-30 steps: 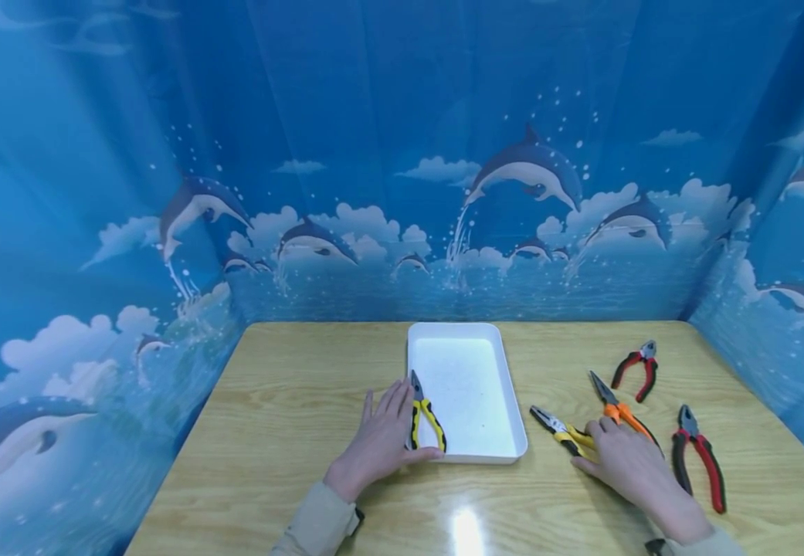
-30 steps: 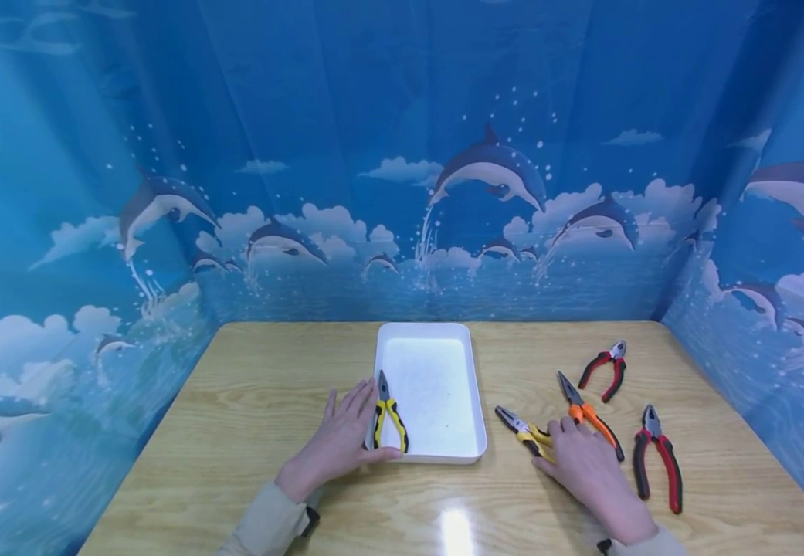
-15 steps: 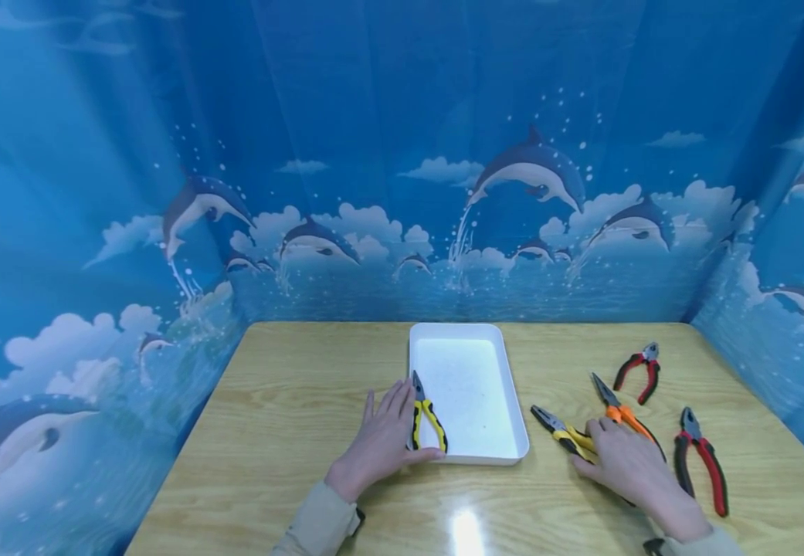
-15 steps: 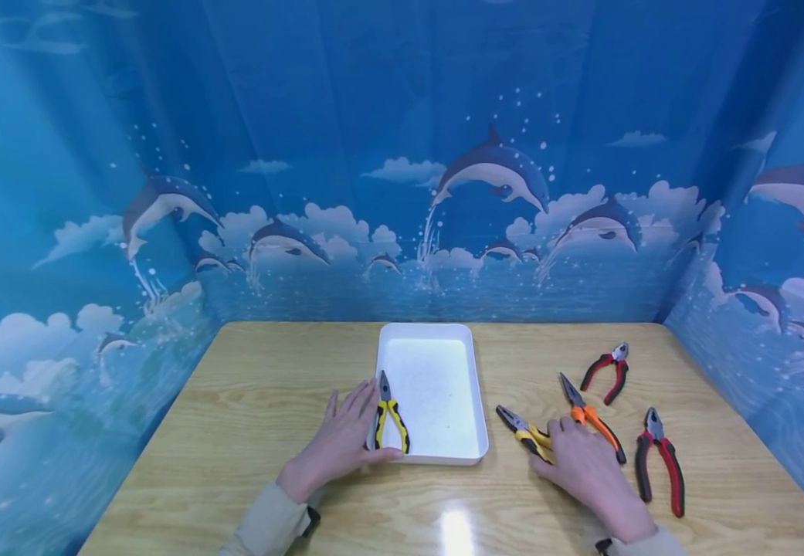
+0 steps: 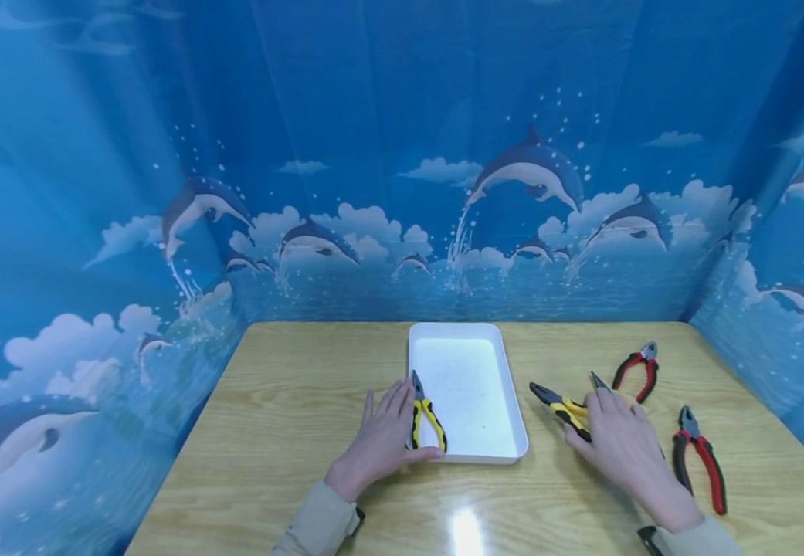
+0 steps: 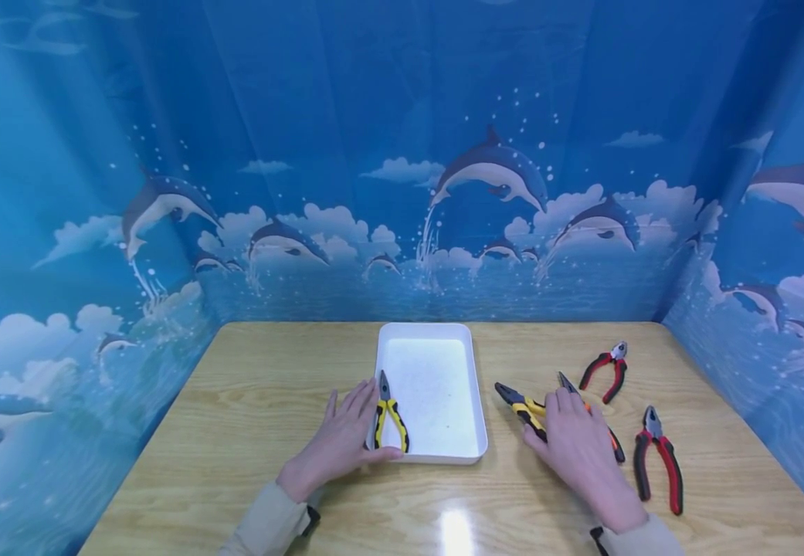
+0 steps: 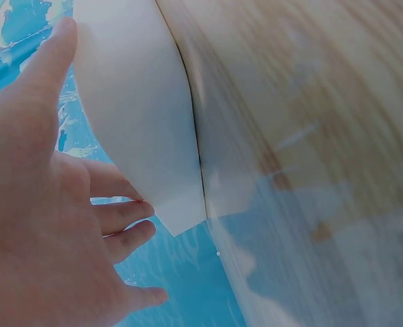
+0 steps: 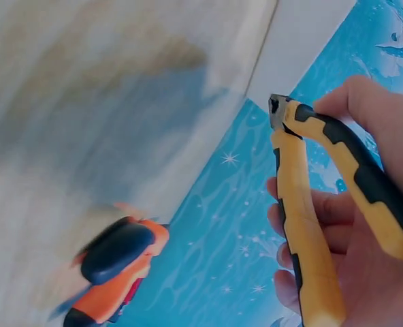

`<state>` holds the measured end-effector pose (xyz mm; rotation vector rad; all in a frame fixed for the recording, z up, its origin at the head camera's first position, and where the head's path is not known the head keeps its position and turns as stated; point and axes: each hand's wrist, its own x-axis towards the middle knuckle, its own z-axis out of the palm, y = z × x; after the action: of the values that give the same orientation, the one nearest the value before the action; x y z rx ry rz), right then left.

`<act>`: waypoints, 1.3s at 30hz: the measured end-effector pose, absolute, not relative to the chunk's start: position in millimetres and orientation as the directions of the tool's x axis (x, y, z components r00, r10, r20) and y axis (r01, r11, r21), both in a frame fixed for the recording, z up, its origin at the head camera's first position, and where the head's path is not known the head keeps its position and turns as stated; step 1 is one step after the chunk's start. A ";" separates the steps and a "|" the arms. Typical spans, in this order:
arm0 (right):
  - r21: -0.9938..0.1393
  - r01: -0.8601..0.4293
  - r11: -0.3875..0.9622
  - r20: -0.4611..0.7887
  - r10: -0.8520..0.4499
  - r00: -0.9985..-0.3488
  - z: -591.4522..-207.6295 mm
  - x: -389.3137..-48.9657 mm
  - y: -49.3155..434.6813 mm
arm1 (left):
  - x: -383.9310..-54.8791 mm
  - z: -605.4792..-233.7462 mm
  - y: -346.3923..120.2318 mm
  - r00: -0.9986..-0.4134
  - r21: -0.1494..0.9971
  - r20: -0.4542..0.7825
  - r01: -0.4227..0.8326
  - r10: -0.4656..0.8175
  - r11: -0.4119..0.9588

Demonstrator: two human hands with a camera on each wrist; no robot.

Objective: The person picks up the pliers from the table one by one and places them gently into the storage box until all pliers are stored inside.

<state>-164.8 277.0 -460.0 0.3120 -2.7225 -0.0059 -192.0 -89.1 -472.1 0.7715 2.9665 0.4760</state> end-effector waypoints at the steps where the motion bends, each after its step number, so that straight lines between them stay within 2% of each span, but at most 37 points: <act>1: 0.054 -0.220 0.974 0.412 -0.223 -0.883 -459.0 -165.4 276.4 | -191.9 -472.0 -89.0 -0.875 0.304 0.040 0.470 0.482 0.829; 18: 0.012 -0.176 0.984 0.533 -0.155 -0.832 -447.3 -174.6 256.0 | -193.2 -472.1 -88.6 -0.876 0.290 0.038 0.470 0.481 0.833; 29: -0.034 -0.139 0.990 0.447 -0.109 -0.888 -437.4 -178.3 237.3 | -192.8 -472.6 -88.9 -0.876 0.296 0.049 0.472 0.480 0.831; 39: 0.005 -0.176 0.984 0.446 -0.159 -0.880 -435.0 -186.7 210.1 | -192.2 -472.1 -88.0 -0.874 0.295 0.060 0.477 0.482 0.828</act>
<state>-186.7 210.1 -435.0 0.2379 -2.6692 0.0490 -192.2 -88.0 -472.1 0.7834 2.9878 0.4751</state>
